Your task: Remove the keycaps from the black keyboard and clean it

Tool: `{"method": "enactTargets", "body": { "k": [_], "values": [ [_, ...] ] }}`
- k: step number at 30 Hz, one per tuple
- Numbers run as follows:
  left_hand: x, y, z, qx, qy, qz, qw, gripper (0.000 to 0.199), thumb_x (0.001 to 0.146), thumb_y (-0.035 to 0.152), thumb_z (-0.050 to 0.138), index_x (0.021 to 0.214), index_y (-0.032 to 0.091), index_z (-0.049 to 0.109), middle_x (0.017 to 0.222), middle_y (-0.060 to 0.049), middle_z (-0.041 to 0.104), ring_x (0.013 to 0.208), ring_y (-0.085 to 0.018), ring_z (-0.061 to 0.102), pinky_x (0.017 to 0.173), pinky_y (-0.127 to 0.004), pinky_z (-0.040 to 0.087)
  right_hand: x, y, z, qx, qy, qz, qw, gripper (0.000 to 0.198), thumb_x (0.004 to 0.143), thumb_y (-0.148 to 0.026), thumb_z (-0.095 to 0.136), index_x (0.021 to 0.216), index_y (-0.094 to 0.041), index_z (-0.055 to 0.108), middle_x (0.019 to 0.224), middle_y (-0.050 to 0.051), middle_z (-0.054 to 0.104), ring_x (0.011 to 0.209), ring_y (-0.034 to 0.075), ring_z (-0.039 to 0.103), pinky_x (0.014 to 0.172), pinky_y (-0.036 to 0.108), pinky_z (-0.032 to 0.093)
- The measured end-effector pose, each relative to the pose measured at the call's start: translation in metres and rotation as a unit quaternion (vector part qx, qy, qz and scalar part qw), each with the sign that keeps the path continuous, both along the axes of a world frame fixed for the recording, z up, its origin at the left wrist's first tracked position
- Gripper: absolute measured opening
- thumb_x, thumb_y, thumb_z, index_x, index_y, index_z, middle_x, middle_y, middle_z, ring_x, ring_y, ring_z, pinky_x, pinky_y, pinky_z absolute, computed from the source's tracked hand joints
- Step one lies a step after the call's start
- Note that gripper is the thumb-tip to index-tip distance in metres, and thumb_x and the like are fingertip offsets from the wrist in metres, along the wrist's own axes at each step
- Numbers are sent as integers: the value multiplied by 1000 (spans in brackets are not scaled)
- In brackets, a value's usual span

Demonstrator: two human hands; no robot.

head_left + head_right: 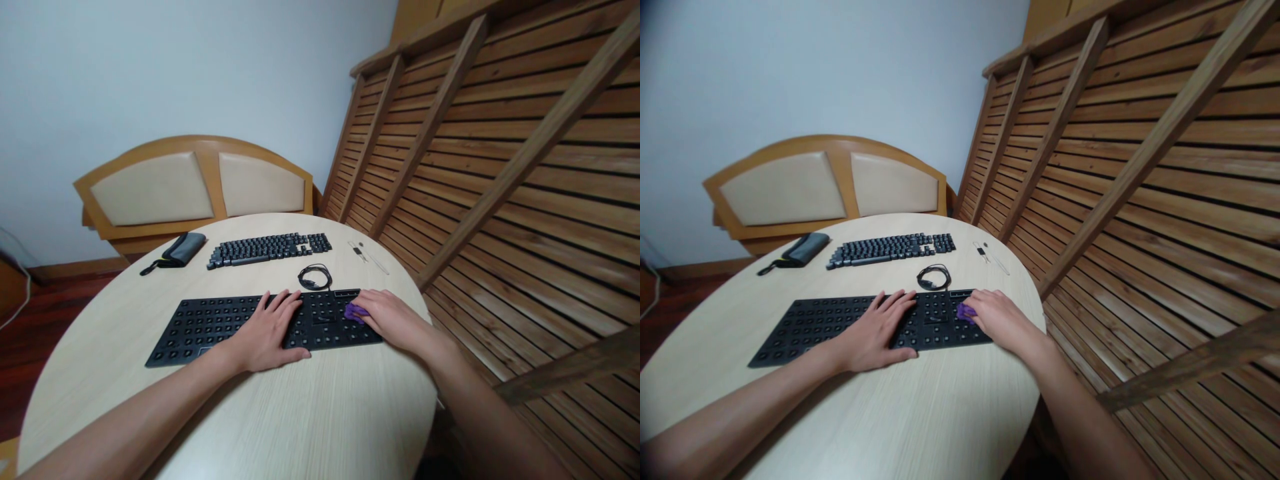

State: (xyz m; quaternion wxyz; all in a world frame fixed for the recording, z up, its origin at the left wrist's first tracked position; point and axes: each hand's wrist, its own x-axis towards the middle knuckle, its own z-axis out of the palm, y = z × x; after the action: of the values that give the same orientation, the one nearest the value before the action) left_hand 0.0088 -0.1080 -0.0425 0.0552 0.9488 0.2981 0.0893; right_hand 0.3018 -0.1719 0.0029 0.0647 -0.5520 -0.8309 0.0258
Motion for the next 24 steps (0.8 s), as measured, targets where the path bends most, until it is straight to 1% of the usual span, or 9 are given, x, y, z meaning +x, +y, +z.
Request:
{"method": "enactTargets", "body": {
  "k": [5,8,10,12,14,16,20,24],
  "values": [
    [0,1,-2,3,-9,-5,1000,93,84,83,42,148,15,34,160,-19,30,148,-41,25,118,-65,17,17,-7,5,-7,-10,-44,999,17,95,-15,54,99,-19,70,96,7,69,91,22,64,82,33,44],
    [0,1,-1,3,-3,-1,1000,94,84,83,42,147,14,36,160,-19,30,148,-41,25,118,-65,18,16,-9,8,30,-21,-78,996,15,94,-15,56,98,-18,70,94,8,69,89,24,64,81,34,45],
    [0,0,1,3,-3,1,1000,94,84,83,42,146,14,36,160,-20,31,147,-41,26,118,-65,18,9,-9,9,56,-5,-69,996,14,95,-17,56,100,-18,69,95,8,68,90,24,63,81,35,45],
    [0,0,1,2,-3,1,1000,94,84,83,42,146,14,36,160,-20,32,147,-41,27,118,-65,18,-2,-9,7,62,27,-27,997,14,95,-17,57,104,-19,68,98,8,68,94,23,61,83,34,45],
    [0,0,0,3,-3,-1,1000,94,84,83,42,147,13,36,160,-20,31,147,-41,26,118,-65,18,-11,-9,2,44,46,21,998,17,95,-15,57,107,-21,69,101,7,67,97,22,61,85,34,45],
    [0,1,-1,5,-7,-4,1000,94,84,83,42,147,14,36,160,-20,30,147,-41,26,118,-66,18,-18,-8,-3,20,45,42,998,20,94,-13,57,108,-21,69,103,7,67,98,21,61,86,34,45],
    [0,0,-1,1,-5,-4,1000,94,84,82,43,147,13,37,160,-20,30,147,-42,26,117,-66,18,-15,-10,-7,-10,39,31,999,28,93,-9,54,112,-22,69,105,6,66,97,21,61,84,33,46],
    [1,0,1,1,1,2,1000,95,83,83,42,147,13,36,161,-20,29,148,-41,25,118,-65,17,4,-15,-2,-35,57,12,998,32,90,-6,51,110,-22,69,104,6,65,97,20,61,84,30,46]
  ]
}}
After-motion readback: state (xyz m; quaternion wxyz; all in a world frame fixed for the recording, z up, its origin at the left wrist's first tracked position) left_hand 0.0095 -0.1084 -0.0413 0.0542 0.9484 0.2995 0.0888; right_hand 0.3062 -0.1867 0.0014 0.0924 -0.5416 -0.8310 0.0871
